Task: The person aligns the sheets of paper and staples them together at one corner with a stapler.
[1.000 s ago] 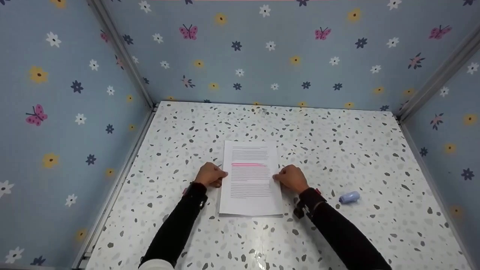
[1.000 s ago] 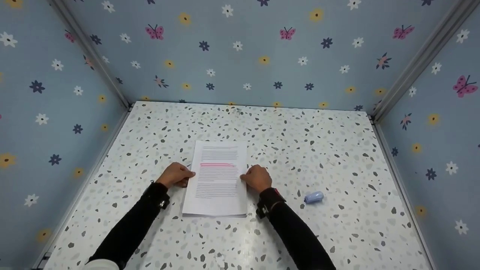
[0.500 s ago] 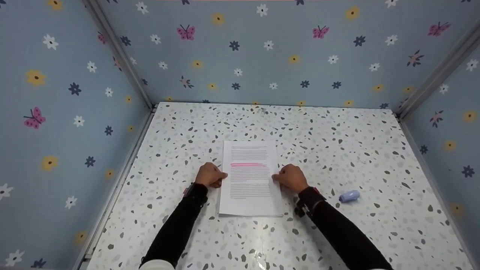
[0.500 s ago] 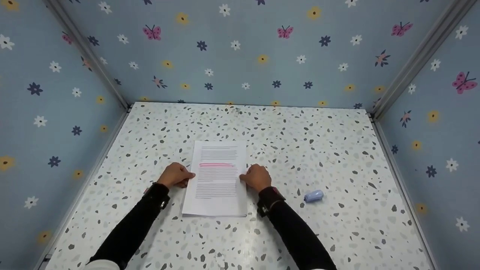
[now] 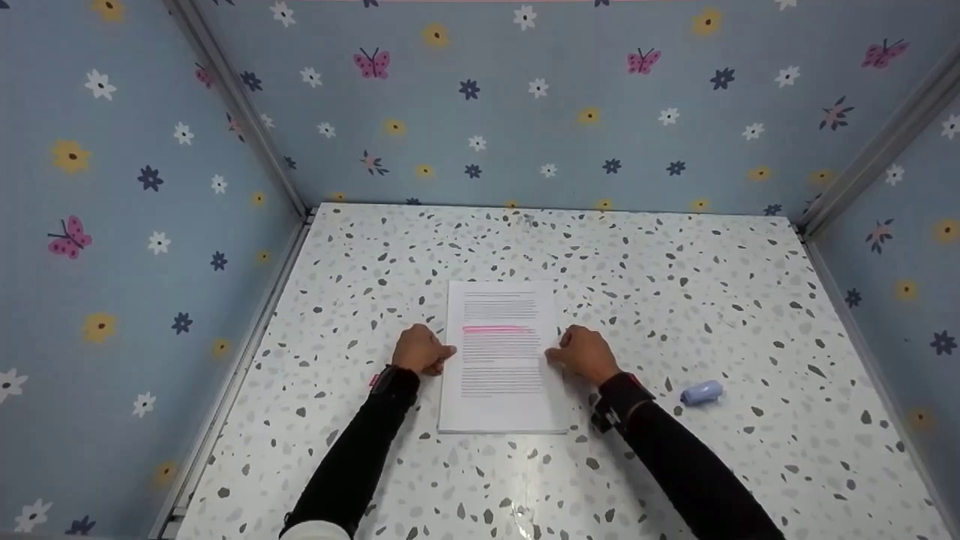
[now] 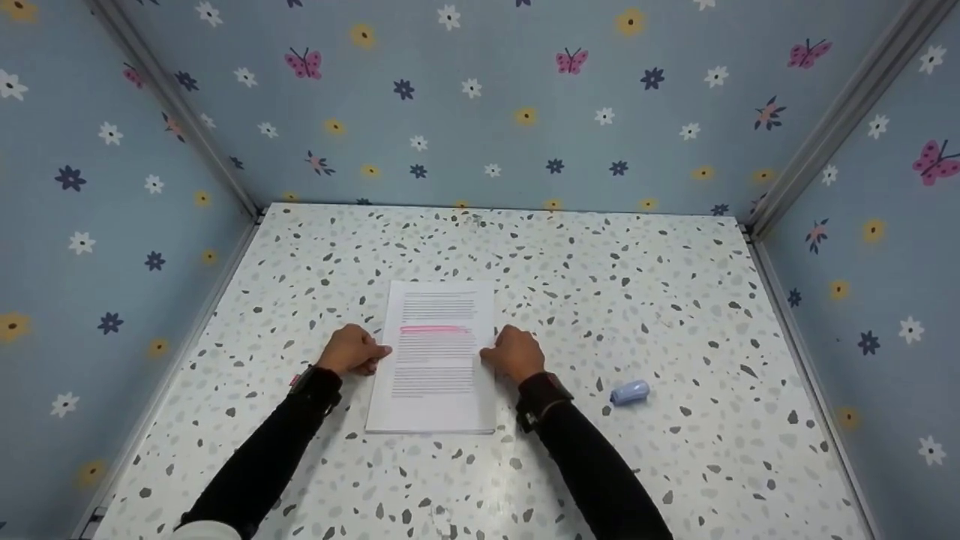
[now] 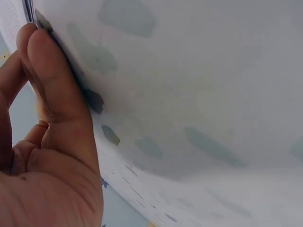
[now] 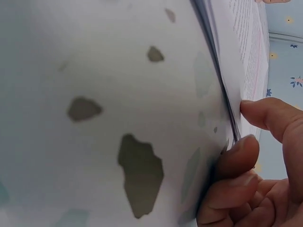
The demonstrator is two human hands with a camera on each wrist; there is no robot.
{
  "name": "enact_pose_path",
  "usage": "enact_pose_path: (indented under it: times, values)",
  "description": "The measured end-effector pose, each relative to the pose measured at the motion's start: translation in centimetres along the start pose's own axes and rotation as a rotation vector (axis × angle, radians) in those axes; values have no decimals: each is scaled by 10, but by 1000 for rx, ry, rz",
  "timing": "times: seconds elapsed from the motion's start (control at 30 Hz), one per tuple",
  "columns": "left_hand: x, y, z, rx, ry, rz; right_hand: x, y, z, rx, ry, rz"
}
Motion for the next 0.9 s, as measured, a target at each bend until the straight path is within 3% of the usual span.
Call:
enact_pose_path:
  times: [0.43,0.53,0.67,0.77,0.9]
  values:
    - [0,-2,3,-8,9,2,-3,-3,1,46,-56,32]
    - [-3,0,2,22,4,-61,-4,2,1,44,-56,50]
    - [-1,12,4,51,43,-172,-6,16,-1,10,-52,80]
    - [3,28,6,52,90,-273,-6,28,-2,-29,-59,181]
    - [4,36,6,122,154,-423,-8,31,-1,5,-153,466]
Point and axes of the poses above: each hand's wrist, its own z-axis towards the middle knuckle, its own y-axis out of the back of the hand, x = y × z, the point moved 9 cm from there along z, towards the middle knuckle, and after that the axes turned 6 degrees about y, right-handed, at the moved point
